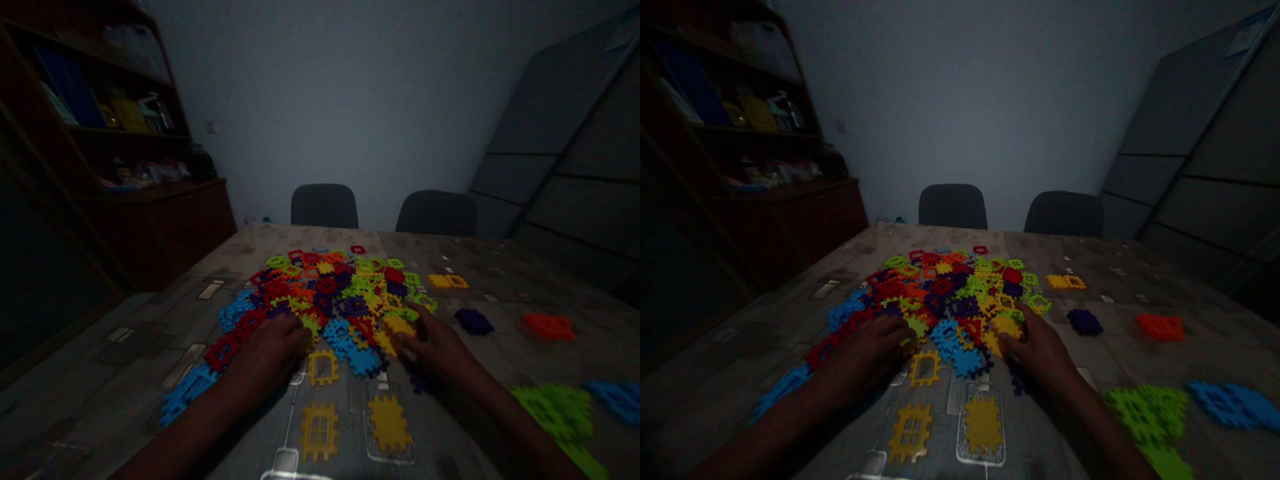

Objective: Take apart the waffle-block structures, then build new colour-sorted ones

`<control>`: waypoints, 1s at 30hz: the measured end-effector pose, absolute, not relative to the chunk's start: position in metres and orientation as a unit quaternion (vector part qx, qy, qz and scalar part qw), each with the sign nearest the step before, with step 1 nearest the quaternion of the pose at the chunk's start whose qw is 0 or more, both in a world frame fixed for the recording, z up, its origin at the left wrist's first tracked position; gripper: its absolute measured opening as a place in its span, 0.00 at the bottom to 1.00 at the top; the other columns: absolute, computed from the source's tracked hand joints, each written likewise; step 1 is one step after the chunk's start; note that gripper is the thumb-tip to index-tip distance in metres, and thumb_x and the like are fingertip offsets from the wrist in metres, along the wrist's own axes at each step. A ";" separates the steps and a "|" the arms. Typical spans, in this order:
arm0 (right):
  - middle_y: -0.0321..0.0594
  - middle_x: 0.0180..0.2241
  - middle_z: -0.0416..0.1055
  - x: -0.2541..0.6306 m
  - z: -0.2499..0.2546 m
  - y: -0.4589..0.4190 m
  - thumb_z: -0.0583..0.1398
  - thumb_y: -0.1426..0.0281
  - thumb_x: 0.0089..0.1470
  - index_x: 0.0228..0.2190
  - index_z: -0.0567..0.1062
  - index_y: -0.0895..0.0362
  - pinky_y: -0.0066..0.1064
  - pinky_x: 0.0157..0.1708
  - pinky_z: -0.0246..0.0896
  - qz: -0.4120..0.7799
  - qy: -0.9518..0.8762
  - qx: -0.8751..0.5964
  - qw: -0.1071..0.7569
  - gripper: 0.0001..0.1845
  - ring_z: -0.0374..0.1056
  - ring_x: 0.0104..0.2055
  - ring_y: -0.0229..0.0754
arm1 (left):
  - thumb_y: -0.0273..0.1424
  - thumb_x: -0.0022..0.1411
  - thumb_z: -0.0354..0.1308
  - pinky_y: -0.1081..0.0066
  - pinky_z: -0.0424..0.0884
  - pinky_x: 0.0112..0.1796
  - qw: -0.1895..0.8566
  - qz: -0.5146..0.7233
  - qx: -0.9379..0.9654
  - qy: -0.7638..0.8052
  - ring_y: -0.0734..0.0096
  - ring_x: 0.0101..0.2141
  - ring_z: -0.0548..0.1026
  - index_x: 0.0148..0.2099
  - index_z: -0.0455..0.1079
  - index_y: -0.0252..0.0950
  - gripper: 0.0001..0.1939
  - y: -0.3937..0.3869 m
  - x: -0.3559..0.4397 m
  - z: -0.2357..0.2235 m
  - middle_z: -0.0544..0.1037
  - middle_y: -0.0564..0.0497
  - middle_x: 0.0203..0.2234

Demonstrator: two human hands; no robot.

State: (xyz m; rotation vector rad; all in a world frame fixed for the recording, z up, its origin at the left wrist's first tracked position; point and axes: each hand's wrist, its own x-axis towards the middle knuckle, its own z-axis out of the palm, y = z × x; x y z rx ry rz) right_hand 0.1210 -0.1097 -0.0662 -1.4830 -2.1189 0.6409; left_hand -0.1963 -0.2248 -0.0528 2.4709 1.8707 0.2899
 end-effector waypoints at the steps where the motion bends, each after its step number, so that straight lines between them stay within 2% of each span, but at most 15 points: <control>1: 0.40 0.31 0.72 0.123 -0.067 -0.108 0.59 0.53 0.51 0.61 0.67 0.60 0.37 0.32 0.60 0.217 -0.774 -0.545 0.238 0.40 0.69 0.34 0.51 | 0.22 0.71 0.51 0.65 0.67 0.42 0.017 0.091 0.803 0.588 0.60 0.42 0.73 0.45 0.74 0.39 0.11 -0.226 -0.195 -0.053 0.75 0.46 0.43; 4: 0.45 0.35 0.74 0.127 -0.065 -0.108 0.58 0.54 0.52 0.61 0.68 0.60 0.38 0.33 0.61 0.183 -0.779 -0.553 0.231 0.39 0.70 0.35 0.52 | 0.23 0.70 0.53 0.64 0.68 0.42 0.008 0.082 0.818 0.570 0.59 0.43 0.73 0.43 0.74 0.39 0.10 -0.228 -0.191 -0.055 0.75 0.46 0.43; 8: 0.53 0.46 0.76 0.121 -0.059 -0.118 0.58 0.57 0.54 0.64 0.65 0.61 0.42 0.42 0.64 0.161 -0.790 -0.559 0.195 0.39 0.72 0.44 0.56 | 0.24 0.72 0.52 0.65 0.68 0.36 -0.025 0.075 0.800 0.595 0.60 0.37 0.74 0.42 0.75 0.36 0.10 -0.222 -0.192 -0.064 0.75 0.45 0.38; 13: 0.59 0.59 0.69 0.107 -0.056 -0.136 0.61 0.59 0.55 0.66 0.63 0.64 0.43 0.53 0.62 0.180 -0.815 -0.544 0.091 0.41 0.68 0.57 0.59 | 0.23 0.71 0.53 0.65 0.68 0.36 -0.050 0.081 0.803 0.588 0.59 0.36 0.74 0.38 0.75 0.35 0.11 -0.217 -0.195 -0.072 0.76 0.45 0.35; 16: 0.57 0.59 0.70 0.106 -0.058 -0.138 0.60 0.61 0.57 0.64 0.66 0.62 0.44 0.54 0.62 0.171 -0.826 -0.534 0.058 0.36 0.69 0.57 0.58 | 0.24 0.71 0.52 0.63 0.69 0.39 -0.063 0.098 0.803 0.584 0.58 0.40 0.74 0.39 0.75 0.35 0.11 -0.218 -0.195 -0.073 0.76 0.43 0.41; 20: 0.55 0.58 0.72 0.108 -0.065 -0.132 0.57 0.67 0.60 0.60 0.70 0.59 0.44 0.56 0.61 0.154 -0.828 -0.533 0.073 0.27 0.69 0.57 0.56 | 0.25 0.72 0.49 0.62 0.70 0.43 -0.049 0.120 0.820 0.558 0.59 0.43 0.73 0.44 0.74 0.38 0.12 -0.223 -0.194 -0.070 0.75 0.43 0.45; 24: 0.56 0.62 0.67 0.107 -0.074 -0.130 0.58 0.69 0.58 0.64 0.65 0.60 0.46 0.61 0.56 0.166 -0.833 -0.514 0.119 0.33 0.64 0.62 0.56 | 0.23 0.69 0.52 0.60 0.69 0.48 -0.019 0.139 0.823 0.551 0.58 0.46 0.72 0.47 0.73 0.41 0.12 -0.226 -0.192 -0.068 0.75 0.44 0.47; 27: 0.59 0.65 0.63 0.104 -0.076 -0.130 0.59 0.70 0.56 0.66 0.61 0.65 0.47 0.64 0.51 0.179 -0.846 -0.483 0.136 0.37 0.59 0.65 0.56 | 0.23 0.67 0.55 0.59 0.69 0.48 -0.011 0.115 0.812 0.572 0.56 0.46 0.72 0.45 0.73 0.39 0.09 -0.225 -0.191 -0.067 0.74 0.44 0.47; 30: 0.60 0.62 0.65 0.102 -0.070 -0.131 0.59 0.67 0.57 0.64 0.63 0.66 0.46 0.62 0.55 0.192 -0.837 -0.495 0.130 0.36 0.62 0.63 0.57 | 0.23 0.67 0.55 0.57 0.70 0.47 -0.008 0.088 0.803 0.590 0.55 0.46 0.72 0.44 0.71 0.36 0.06 -0.223 -0.190 -0.068 0.74 0.42 0.46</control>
